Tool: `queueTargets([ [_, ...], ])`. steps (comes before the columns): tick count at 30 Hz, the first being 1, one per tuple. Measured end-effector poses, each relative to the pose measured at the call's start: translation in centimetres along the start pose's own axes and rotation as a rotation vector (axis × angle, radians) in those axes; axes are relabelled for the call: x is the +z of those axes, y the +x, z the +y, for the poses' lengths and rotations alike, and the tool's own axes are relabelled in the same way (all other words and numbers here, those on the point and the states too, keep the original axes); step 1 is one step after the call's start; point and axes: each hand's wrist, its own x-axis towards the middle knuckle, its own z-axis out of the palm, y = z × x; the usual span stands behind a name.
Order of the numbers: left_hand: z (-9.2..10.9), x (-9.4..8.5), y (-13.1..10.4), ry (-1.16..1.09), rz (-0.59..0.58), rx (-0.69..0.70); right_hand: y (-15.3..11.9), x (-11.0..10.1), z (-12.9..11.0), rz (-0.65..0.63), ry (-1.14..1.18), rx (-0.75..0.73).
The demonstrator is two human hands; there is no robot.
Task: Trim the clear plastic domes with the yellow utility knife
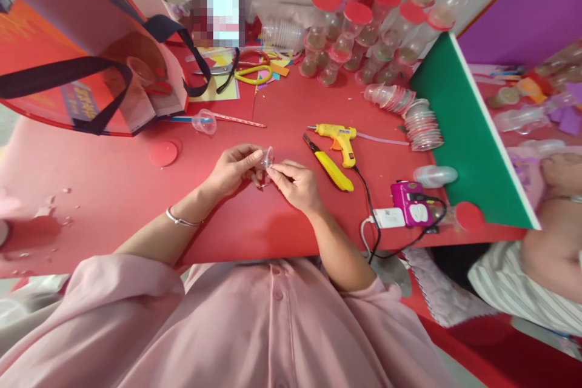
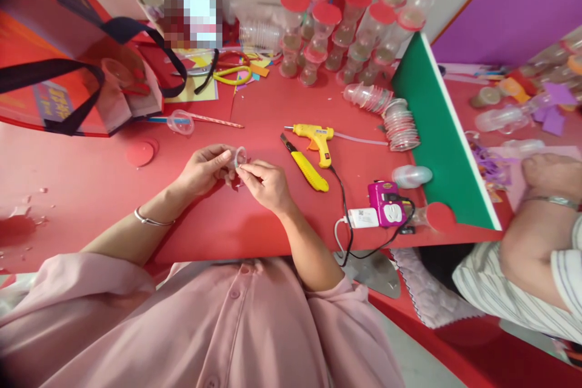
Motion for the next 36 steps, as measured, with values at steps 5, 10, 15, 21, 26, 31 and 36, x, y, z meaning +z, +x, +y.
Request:
queueTargets([
  [5,-0.07,0.45,-0.22,0.050,0.048,0.014,-0.25,0.11,0.11,0.043,-0.061,-0.005],
  [10,-0.34,0.69,-0.18,0.106,0.068,0.033,-0.23,0.70,0.36,0.116,-0.123,0.022],
  [15,-0.56,0.58,-0.12,0.092,0.067,0.081,-0.06,0.78,0.41,0.126,-0.119,0.075],
  [21,-0.79,-0.06,-0.25,0.082,0.014,0.067,0.18,0.42,0.37,0.042,-0.004,0.091],
  [26,-0.83,-0.22,-0.14,0.067,0.012,0.080,0.21,0.32,0.08,0.022,0.078,0.111],
  [31,-0.74,0.08,-0.16,0.088,0.018,0.076,0.16,0.07,-0.22,-0.005,0.011,0.036],
  [36,-0.76,0.22,-0.25,0.079,-0.004,0.074,0.28,-0.06,-0.44,-0.025,0.039,0.038],
])
